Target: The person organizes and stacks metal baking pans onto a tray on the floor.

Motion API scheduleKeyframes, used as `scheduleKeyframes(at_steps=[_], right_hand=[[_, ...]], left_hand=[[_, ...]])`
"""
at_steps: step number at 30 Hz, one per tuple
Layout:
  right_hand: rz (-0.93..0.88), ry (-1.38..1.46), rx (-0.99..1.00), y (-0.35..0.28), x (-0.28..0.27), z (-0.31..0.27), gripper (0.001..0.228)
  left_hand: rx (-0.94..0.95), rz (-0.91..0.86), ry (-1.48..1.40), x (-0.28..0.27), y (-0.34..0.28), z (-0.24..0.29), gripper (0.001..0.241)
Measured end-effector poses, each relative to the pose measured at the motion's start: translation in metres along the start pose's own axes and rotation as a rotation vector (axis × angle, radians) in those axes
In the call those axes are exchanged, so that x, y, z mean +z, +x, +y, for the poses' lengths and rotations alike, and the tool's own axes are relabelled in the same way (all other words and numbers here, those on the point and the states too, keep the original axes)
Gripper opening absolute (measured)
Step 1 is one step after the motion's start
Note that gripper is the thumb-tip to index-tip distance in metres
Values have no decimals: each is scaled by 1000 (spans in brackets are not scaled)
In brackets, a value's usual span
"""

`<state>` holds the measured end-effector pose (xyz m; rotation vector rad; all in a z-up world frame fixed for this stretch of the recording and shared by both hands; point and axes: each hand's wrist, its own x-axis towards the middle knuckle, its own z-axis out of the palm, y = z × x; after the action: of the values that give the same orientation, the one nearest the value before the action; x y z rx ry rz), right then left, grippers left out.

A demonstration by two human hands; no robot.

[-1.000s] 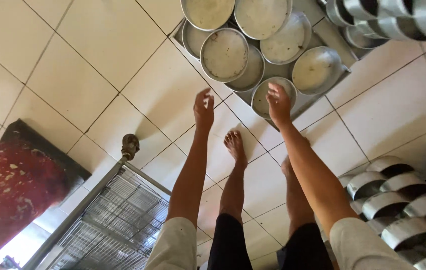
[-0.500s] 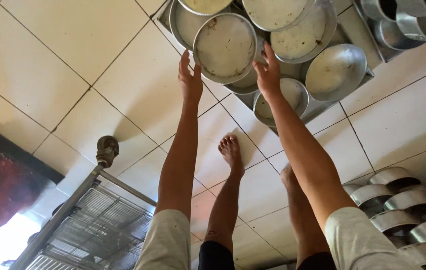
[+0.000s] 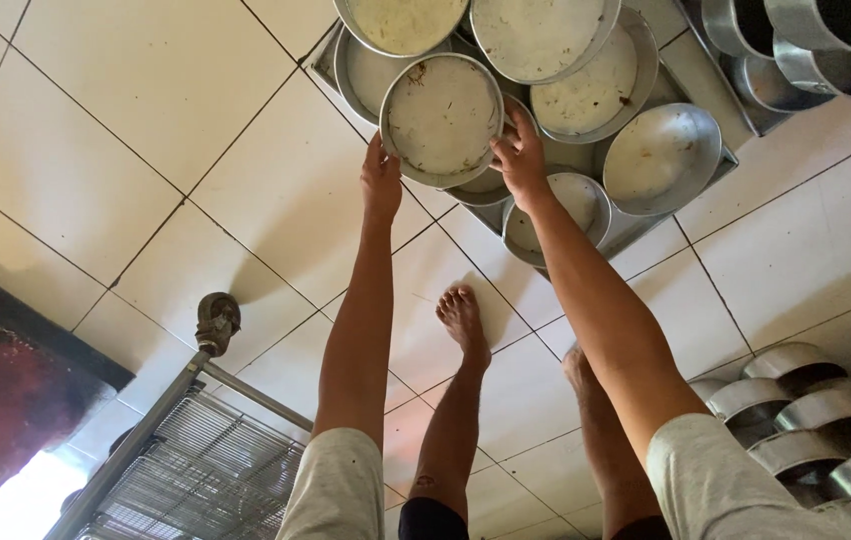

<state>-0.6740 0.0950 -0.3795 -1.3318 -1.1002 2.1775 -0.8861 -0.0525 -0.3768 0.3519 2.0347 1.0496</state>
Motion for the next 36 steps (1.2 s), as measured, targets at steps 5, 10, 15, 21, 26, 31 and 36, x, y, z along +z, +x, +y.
scheduleKeyframes(at_steps=[5,10,15,21,26,31,36], right_hand=[[34,-83,49,-17,2,-9,67],[74,-66,73,-48,-2,-5,65],[113,-90,84,-77,-4,-7,62],[207,-79,119,-130,9,-63,62],[222,-71,61,-179,-4,-95,64],[264,48,40,-227,-21,-113,68],[344,93,-8,-277,-16,-157,68]], left_hand=[[-11,-33,-36,-8,-7,-12,51],[75,-63,-146,-17,-35,2,45],[-56,-91,-293,-24,-64,12,39],[-5,-12,-137,-25,-109,50,37],[112,-26,-129,-20,-154,91,38],[263,-72,-88,-12,-177,107,41],[222,-224,-95,-22,-225,201,43]])
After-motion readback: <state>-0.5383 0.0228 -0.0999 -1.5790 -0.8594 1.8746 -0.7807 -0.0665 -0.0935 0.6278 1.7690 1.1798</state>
